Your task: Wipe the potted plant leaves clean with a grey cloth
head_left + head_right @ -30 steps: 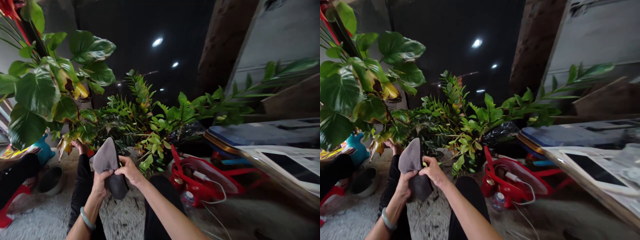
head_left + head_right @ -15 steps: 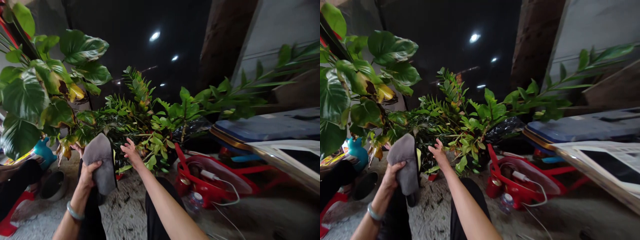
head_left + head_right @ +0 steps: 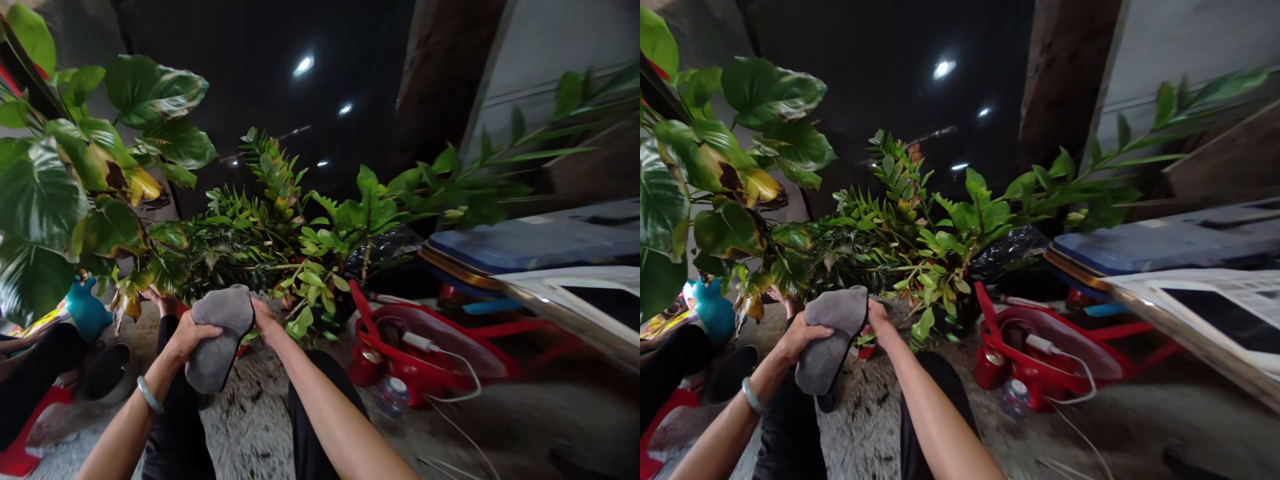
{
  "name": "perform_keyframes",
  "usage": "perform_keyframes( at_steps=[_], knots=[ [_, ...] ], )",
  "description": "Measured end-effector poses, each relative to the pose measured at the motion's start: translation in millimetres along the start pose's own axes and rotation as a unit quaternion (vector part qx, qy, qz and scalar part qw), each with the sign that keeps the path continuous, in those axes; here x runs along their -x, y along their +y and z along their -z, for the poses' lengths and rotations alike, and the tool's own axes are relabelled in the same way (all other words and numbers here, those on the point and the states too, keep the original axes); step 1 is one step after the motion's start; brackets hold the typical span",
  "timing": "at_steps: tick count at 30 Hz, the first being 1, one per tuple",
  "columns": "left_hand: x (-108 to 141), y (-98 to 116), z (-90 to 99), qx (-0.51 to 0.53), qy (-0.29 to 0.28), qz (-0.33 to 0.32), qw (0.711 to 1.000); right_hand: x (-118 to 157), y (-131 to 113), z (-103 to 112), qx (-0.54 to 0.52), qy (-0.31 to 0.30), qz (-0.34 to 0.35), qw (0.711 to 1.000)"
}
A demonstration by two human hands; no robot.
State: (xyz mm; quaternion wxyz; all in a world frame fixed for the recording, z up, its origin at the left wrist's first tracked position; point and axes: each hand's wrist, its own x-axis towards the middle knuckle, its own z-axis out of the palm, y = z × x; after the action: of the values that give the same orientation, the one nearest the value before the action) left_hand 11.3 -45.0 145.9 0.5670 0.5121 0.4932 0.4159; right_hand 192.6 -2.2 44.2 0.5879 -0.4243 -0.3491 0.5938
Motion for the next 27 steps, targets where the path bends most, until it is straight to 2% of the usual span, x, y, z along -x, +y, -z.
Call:
perform_keyframes(
  at_steps=[3,5,7,8,10,12,14,15,17,19,21,22,24,25,27],
  knots=[
    [-3.5,37.8,5.0,0.032,0.023,-0.063,0.997,-0.2,0.6,-2.4,-0.010,-0.019,-0.013,1.000],
    [-18.3,65.8,2.2,0.073,0.072,-0.122,0.987,0.5,-0.2,-3.5,-0.015,-0.019,-0.017,1.000],
    [-37.3,79.8,-5.0,0.103,0.112,-0.166,0.974,1.4,-0.4,-3.3,-0.020,-0.014,-0.023,0.999],
    [-45.7,79.3,-9.3,0.103,0.119,-0.171,0.973,1.7,0.1,-2.6,-0.021,-0.009,-0.026,0.999],
    [-56.2,65.5,-16.7,0.060,0.101,-0.142,0.983,1.8,2.3,0.1,-0.021,0.005,-0.035,0.999],
    [-55.8,44.7,-19.4,-0.020,0.048,-0.079,0.996,1.2,5.5,4.9,-0.018,0.027,-0.045,0.998],
    [-47.4,32.3,-16.5,-0.079,-0.015,-0.033,0.996,0.8,8.5,11.3,-0.012,0.050,-0.058,0.997],
    [-42.4,32.7,-14.0,-0.085,-0.042,-0.026,0.995,1.0,9.5,14.7,-0.009,0.058,-0.064,0.996],
    [-35.8,47.1,-9.7,-0.051,-0.068,-0.044,0.995,2.6,10.3,20.7,-0.006,0.067,-0.069,0.995],
    [-38.2,71.4,-9.4,0.013,-0.046,-0.098,0.994,5.5,9.4,24.2,-0.008,0.066,-0.066,0.996],
    [-49.3,89.9,-12.7,0.065,0.014,-0.155,0.986,8.7,7.7,24.8,-0.014,0.064,-0.058,0.996],
    [-56.3,92.7,-14.9,0.076,0.046,-0.175,0.981,10.1,6.9,24.2,-0.016,0.064,-0.054,0.996],
    [-67.1,82.6,-17.8,0.045,0.093,-0.185,0.977,11.8,6.2,22.5,-0.021,0.067,-0.049,0.996],
    [-69.0,71.2,-17.8,0.004,0.092,-0.174,0.980,12.1,6.4,22.0,-0.023,0.070,-0.048,0.996],
    [-63.7,44.1,-14.1,-0.099,0.033,-0.124,0.987,11.4,7.9,22.2,-0.024,0.078,-0.048,0.996]
  ],
)
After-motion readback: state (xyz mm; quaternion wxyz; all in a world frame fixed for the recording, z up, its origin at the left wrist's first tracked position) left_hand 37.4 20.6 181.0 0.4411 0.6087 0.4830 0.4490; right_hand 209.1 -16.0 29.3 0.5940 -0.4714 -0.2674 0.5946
